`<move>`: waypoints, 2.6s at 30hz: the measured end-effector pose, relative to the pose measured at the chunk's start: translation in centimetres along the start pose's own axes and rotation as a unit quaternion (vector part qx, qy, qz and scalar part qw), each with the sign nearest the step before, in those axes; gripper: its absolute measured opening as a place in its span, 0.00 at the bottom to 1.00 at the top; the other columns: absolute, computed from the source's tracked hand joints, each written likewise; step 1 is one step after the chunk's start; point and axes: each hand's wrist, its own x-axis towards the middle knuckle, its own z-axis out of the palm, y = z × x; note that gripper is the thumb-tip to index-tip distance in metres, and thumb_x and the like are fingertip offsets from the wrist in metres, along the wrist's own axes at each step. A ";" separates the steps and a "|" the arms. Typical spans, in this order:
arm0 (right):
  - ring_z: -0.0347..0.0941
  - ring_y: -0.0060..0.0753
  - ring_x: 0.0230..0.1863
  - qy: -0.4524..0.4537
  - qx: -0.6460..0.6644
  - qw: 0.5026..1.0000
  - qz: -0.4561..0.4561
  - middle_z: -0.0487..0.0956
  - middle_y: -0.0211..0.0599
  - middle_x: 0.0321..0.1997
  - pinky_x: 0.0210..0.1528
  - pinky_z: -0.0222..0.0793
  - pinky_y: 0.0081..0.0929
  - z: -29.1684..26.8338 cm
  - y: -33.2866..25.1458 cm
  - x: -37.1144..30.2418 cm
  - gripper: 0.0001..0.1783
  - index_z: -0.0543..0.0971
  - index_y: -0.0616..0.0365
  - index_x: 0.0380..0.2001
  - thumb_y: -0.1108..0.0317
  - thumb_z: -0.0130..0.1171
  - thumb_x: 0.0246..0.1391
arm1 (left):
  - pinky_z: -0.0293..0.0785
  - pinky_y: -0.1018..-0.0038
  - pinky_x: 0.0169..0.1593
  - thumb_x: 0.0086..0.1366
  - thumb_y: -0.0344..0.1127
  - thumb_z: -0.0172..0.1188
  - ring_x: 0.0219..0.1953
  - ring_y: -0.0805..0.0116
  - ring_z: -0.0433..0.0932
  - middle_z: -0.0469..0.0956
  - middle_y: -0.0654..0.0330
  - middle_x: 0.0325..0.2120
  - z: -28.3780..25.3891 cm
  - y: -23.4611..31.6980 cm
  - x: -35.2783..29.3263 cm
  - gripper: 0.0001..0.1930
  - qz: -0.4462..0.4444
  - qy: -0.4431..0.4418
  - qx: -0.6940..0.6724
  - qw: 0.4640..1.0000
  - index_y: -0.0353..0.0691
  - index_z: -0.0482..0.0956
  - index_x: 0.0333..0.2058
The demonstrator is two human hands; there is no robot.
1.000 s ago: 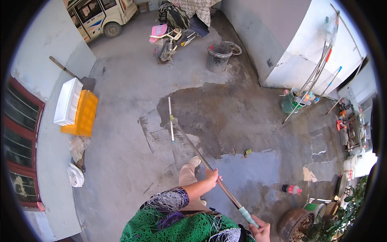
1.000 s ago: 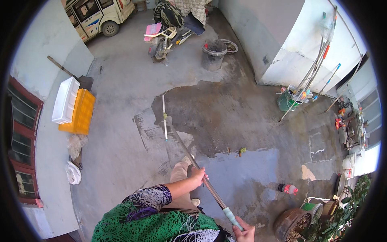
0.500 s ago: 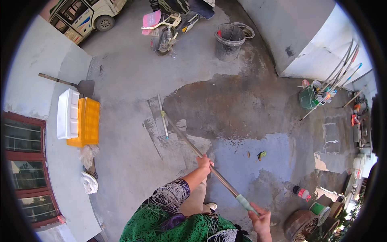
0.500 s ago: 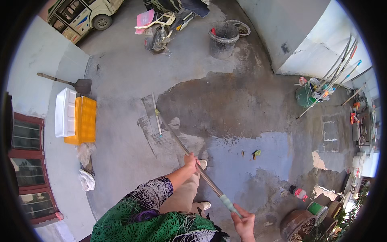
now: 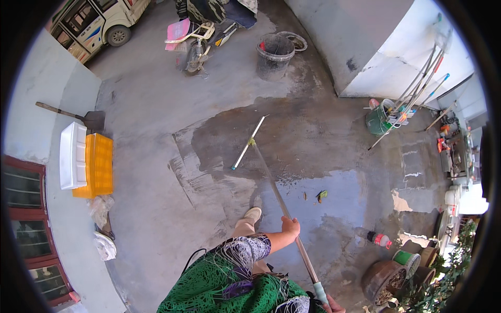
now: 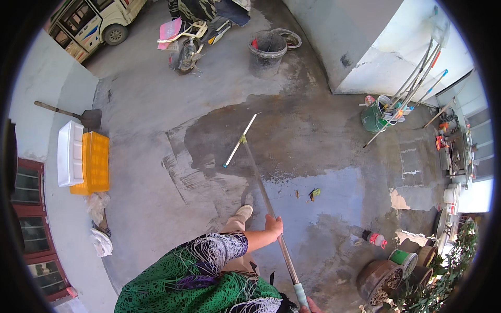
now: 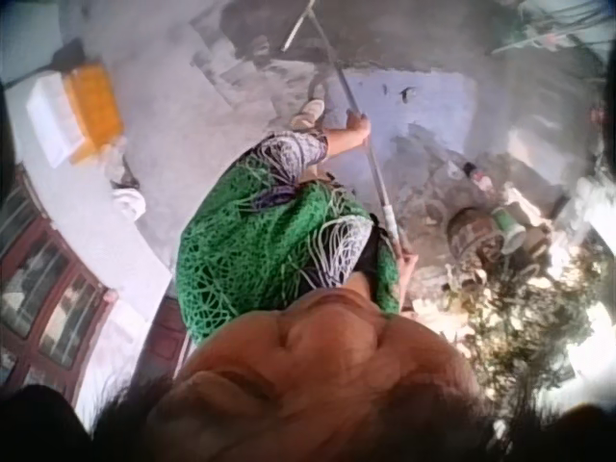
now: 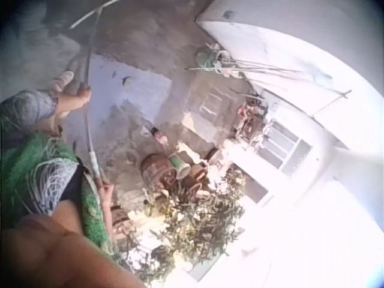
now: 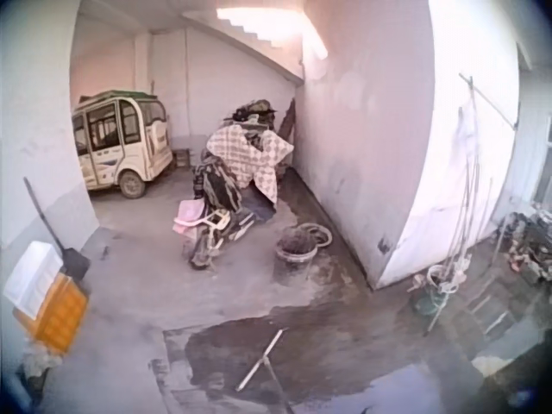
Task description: The person sweeps a wet concrete courtyard using a long-handled squeegee. They move water and scattered debris across the floor, working around potted plants, buckets, and a parked scooter. The person adjusts their position and the tool angle to push water toward different areas of the courtyard.
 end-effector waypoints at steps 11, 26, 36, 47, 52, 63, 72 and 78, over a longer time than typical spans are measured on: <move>0.60 0.15 0.20 -0.025 0.006 1.000 0.013 0.70 0.25 0.18 0.19 0.56 0.18 -4.0 0.9 -3.7 0.16 0.75 0.67 0.38 0.67 0.55 0.47 | 0.68 0.72 0.14 0.58 0.35 0.50 0.14 0.65 0.70 0.66 0.58 0.21 1.4 -4.3 -3.1 0.18 -0.008 -0.046 -0.091 0.995 0.36 0.51 0.40; 0.53 0.10 0.11 0.012 0.089 0.994 0.064 0.64 0.18 0.12 0.12 0.45 0.13 5.0 -9.1 9.8 0.07 0.76 0.60 0.23 0.67 0.56 0.47 | 0.64 0.71 0.12 0.62 0.35 0.46 0.10 0.67 0.63 0.66 0.51 0.24 -5.6 10.0 10.8 0.17 -0.067 0.056 -0.164 0.983 0.38 0.50 0.44; 0.53 0.12 0.10 0.192 0.125 0.952 0.205 0.64 0.21 0.10 0.12 0.45 0.14 3.1 -13.8 0.3 0.07 0.75 0.59 0.20 0.68 0.59 0.45 | 0.66 0.71 0.13 0.61 0.36 0.47 0.10 0.70 0.63 0.62 0.57 0.19 -0.3 9.1 2.4 0.15 -0.079 -0.079 0.005 0.994 0.39 0.50 0.36; 0.55 0.12 0.15 0.185 0.101 0.960 0.184 0.70 0.24 0.17 0.16 0.46 0.14 4.6 -17.2 -6.6 0.13 0.77 0.66 0.35 0.71 0.57 0.46 | 0.72 0.68 0.18 0.61 0.38 0.49 0.17 0.68 0.69 0.64 0.57 0.24 -1.3 9.9 -1.5 0.17 -0.186 -0.242 -0.008 0.952 0.43 0.48 0.38; 0.63 0.16 0.21 0.153 0.100 0.978 0.103 0.74 0.28 0.23 0.22 0.58 0.14 8.1 -15.1 -6.7 0.16 0.74 0.68 0.41 0.75 0.55 0.46 | 0.75 0.66 0.23 0.61 0.40 0.50 0.19 0.65 0.69 0.64 0.59 0.23 -5.4 8.3 3.4 0.16 -0.201 -0.307 -0.043 0.929 0.43 0.52 0.36; 0.62 0.16 0.22 0.335 0.139 0.905 0.224 0.71 0.26 0.20 0.25 0.58 0.15 22.7 -13.6 -24.0 0.18 0.75 0.65 0.43 0.73 0.57 0.45 | 0.70 0.63 0.23 0.63 0.37 0.46 0.18 0.65 0.66 0.63 0.59 0.18 -15.3 5.2 -3.6 0.10 -0.304 -0.343 0.114 0.881 0.43 0.54 0.34; 0.64 0.20 0.17 0.490 0.053 0.818 0.296 0.71 0.31 0.18 0.20 0.61 0.17 32.6 -24.4 -32.1 0.17 0.72 0.67 0.45 0.75 0.50 0.49 | 0.70 0.64 0.22 0.62 0.37 0.49 0.17 0.66 0.66 0.64 0.61 0.16 -21.6 -6.9 -15.1 0.11 -0.350 -0.400 0.359 0.767 0.44 0.55 0.34; 0.76 0.46 0.33 0.537 -0.048 0.796 0.275 0.77 0.52 0.31 0.33 0.70 0.30 35.4 -23.0 -21.9 0.13 0.75 0.64 0.38 0.76 0.53 0.46 | 0.67 0.69 0.17 0.59 0.33 0.51 0.15 0.68 0.66 0.62 0.62 0.13 -19.6 -13.8 -10.1 0.09 -0.372 -0.435 0.428 0.699 0.38 0.60 0.26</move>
